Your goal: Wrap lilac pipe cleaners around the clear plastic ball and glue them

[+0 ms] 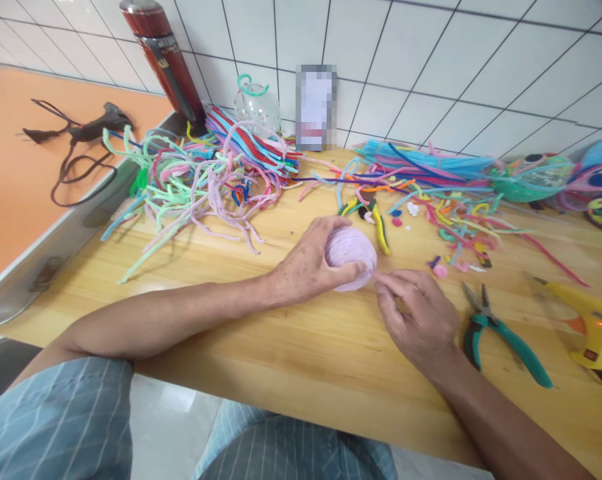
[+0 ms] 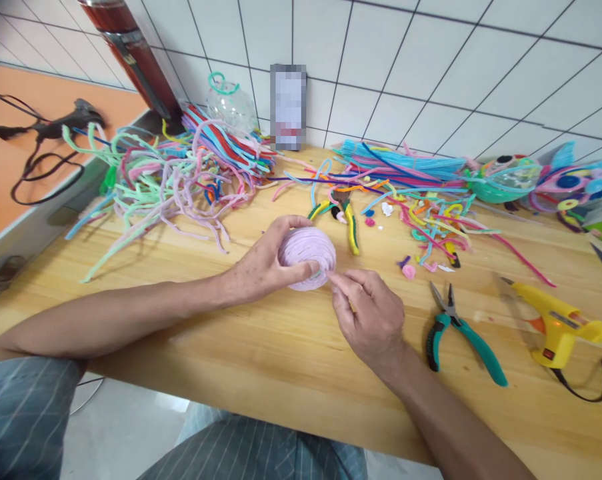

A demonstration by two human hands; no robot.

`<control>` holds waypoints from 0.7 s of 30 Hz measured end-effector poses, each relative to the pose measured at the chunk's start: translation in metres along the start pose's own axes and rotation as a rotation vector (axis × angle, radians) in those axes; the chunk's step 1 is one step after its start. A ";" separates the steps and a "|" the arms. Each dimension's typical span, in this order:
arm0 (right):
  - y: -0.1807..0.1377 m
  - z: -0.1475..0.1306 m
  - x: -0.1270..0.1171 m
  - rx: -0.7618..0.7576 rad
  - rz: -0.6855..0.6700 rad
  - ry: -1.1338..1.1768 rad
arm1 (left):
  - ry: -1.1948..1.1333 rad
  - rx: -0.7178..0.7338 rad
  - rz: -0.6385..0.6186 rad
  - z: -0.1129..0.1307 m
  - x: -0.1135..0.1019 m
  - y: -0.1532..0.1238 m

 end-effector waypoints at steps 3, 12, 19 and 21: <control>0.000 0.002 -0.001 0.010 -0.004 -0.002 | 0.040 0.039 -0.001 -0.002 0.000 0.000; 0.003 -0.004 -0.001 0.126 -0.060 0.133 | 0.010 -0.019 0.057 -0.004 0.002 -0.007; 0.009 -0.005 -0.001 0.188 -0.061 0.187 | 0.023 -0.008 0.032 -0.004 0.003 -0.008; 0.010 -0.005 -0.001 0.192 -0.059 0.184 | 0.040 0.012 0.015 -0.003 0.003 -0.007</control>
Point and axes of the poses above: each hand's wrist, its own y-axis towards the middle knuckle, its own x-axis out of the palm, z = x × y, the point moved 5 cm from there along y, towards the middle knuckle, and after that the axes turned 2 degrees about x, right-handed, at the moved point
